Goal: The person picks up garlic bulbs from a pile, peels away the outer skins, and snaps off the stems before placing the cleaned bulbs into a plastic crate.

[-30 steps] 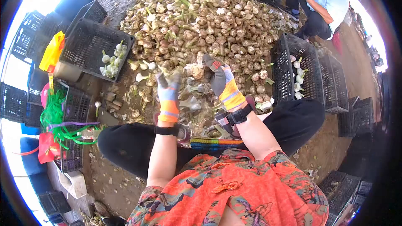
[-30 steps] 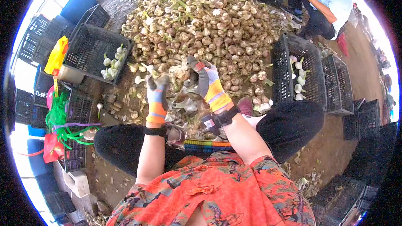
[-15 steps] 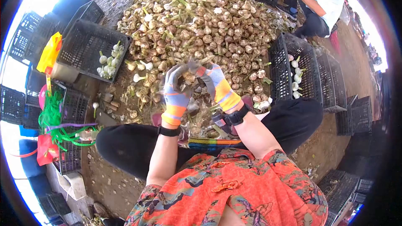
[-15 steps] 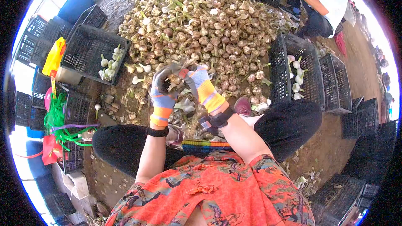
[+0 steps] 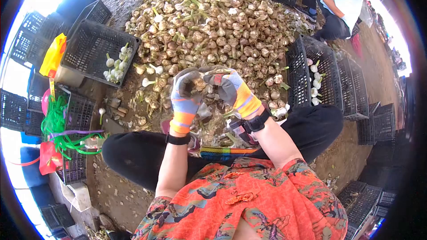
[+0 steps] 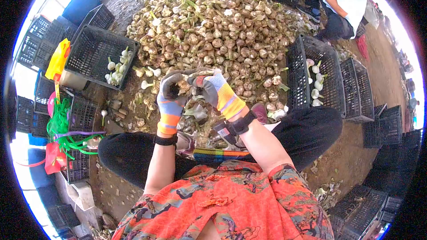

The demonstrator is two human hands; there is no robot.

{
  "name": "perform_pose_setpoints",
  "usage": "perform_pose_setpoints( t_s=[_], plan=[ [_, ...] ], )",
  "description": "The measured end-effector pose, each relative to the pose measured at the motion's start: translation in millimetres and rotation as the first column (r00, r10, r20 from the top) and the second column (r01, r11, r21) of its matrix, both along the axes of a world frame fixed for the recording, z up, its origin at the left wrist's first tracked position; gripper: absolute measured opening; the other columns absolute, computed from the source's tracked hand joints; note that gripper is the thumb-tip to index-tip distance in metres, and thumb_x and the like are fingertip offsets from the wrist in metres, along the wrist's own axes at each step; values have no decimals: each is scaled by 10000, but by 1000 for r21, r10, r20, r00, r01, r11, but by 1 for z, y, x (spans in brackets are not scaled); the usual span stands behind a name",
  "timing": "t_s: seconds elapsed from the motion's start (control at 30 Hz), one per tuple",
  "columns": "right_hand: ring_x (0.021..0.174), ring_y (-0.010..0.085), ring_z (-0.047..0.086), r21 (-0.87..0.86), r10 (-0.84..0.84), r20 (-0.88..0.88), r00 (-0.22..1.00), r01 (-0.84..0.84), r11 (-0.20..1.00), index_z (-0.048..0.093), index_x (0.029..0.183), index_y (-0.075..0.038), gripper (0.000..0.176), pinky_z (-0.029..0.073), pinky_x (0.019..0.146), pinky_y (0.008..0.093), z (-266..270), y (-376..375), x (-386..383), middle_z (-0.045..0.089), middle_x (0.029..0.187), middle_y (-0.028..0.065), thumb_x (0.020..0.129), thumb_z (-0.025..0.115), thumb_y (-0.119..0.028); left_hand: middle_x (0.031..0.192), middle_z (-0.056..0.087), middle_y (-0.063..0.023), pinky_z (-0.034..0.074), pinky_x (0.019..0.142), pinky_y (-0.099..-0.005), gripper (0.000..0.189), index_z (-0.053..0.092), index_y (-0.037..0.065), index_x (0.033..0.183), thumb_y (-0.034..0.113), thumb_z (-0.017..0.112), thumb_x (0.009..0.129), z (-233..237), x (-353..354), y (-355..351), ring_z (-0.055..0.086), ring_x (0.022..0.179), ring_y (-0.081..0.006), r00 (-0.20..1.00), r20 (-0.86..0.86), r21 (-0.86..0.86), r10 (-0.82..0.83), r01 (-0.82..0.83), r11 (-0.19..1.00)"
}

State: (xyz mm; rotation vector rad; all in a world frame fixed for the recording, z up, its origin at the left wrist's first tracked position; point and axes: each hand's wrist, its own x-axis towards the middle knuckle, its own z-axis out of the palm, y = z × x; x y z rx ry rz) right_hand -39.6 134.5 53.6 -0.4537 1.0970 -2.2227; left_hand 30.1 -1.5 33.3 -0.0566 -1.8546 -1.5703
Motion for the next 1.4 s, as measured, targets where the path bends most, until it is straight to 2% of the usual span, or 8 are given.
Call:
perform_pose_setpoints(
  t_s=[0.3, 0.6, 0.7, 0.77, 0.87, 1.07, 1.23, 1.4],
  plan=[
    [784, 124, 600, 372, -62, -456, 888, 253, 893, 579, 1003, 7, 283, 499, 688, 269, -2, 19, -12, 632, 908, 68, 723, 589, 44, 1071, 541, -64, 451, 874, -318, 382, 475, 88, 1123, 2, 622, 780, 29, 16, -4, 543, 977, -186, 961, -34, 807, -275, 189, 560],
    [822, 158, 610, -43, -35, 341, 939, 53, 998, 601, 992, 9, 253, 483, 721, 252, 12, -12, 16, 637, 926, 70, 753, 633, -68, 1124, 525, -89, 446, 867, -302, 354, 511, 49, 999, -138, 599, 712, 1, 5, 7, 523, 1009, -185, 991, -43, 524, -126, 130, 842],
    [767, 152, 608, 122, -76, -213, 974, 104, 987, 609, 978, -6, 264, 483, 672, 243, -7, -10, 8, 638, 897, 68, 718, 589, 34, 1089, 545, -76, 461, 844, -303, 325, 505, 56, 1043, -78, 595, 761, 9, 8, 10, 542, 975, -185, 979, -88, 740, -185, 188, 646],
    [753, 143, 598, 153, -148, 169, 974, 123, 981, 588, 990, -7, 346, 485, 649, 244, 8, -13, 12, 622, 912, 85, 667, 524, 97, 1055, 553, -74, 474, 816, -296, 309, 490, 58, 1084, -19, 585, 801, 34, 13, 15, 558, 928, -171, 980, -91, 824, -179, 175, 538],
    [700, 139, 582, 373, -130, -547, 827, 380, 846, 524, 1019, 31, 354, 484, 643, 250, -5, -8, 8, 584, 938, 118, 670, 481, 71, 1023, 564, -86, 515, 726, -301, 365, 447, 51, 1181, 102, 576, 843, 33, 12, 7, 592, 873, -190, 952, 6, 815, -305, 172, 554],
    [738, 136, 590, 322, -255, -143, 956, 289, 902, 591, 930, 25, 285, 477, 638, 249, -2, -6, 7, 631, 860, 103, 646, 595, 32, 1019, 579, -117, 521, 684, -300, 306, 475, 21, 1133, 85, 559, 846, 22, 11, 0, 606, 816, -181, 920, 121, 741, -373, 167, 650],
    [662, 109, 584, 442, -194, -516, 834, 453, 774, 620, 866, 29, 207, 470, 619, 242, -13, -7, 2, 645, 771, 54, 660, 609, 29, 993, 581, -110, 543, 638, -327, 390, 459, -13, 1153, -20, 585, 784, 22, 9, 7, 609, 817, -195, 945, 91, 734, -315, 150, 663],
    [608, 114, 569, 106, -444, 127, 887, 433, 895, 637, 826, 5, 169, 484, 567, 245, -22, -6, -6, 624, 748, 33, 713, 526, 62, 962, 585, -88, 502, 670, -282, 509, 426, 4, 1217, 38, 635, 754, 22, 13, 6, 594, 785, -164, 887, 67, 696, -456, 286, 658]
  ],
)
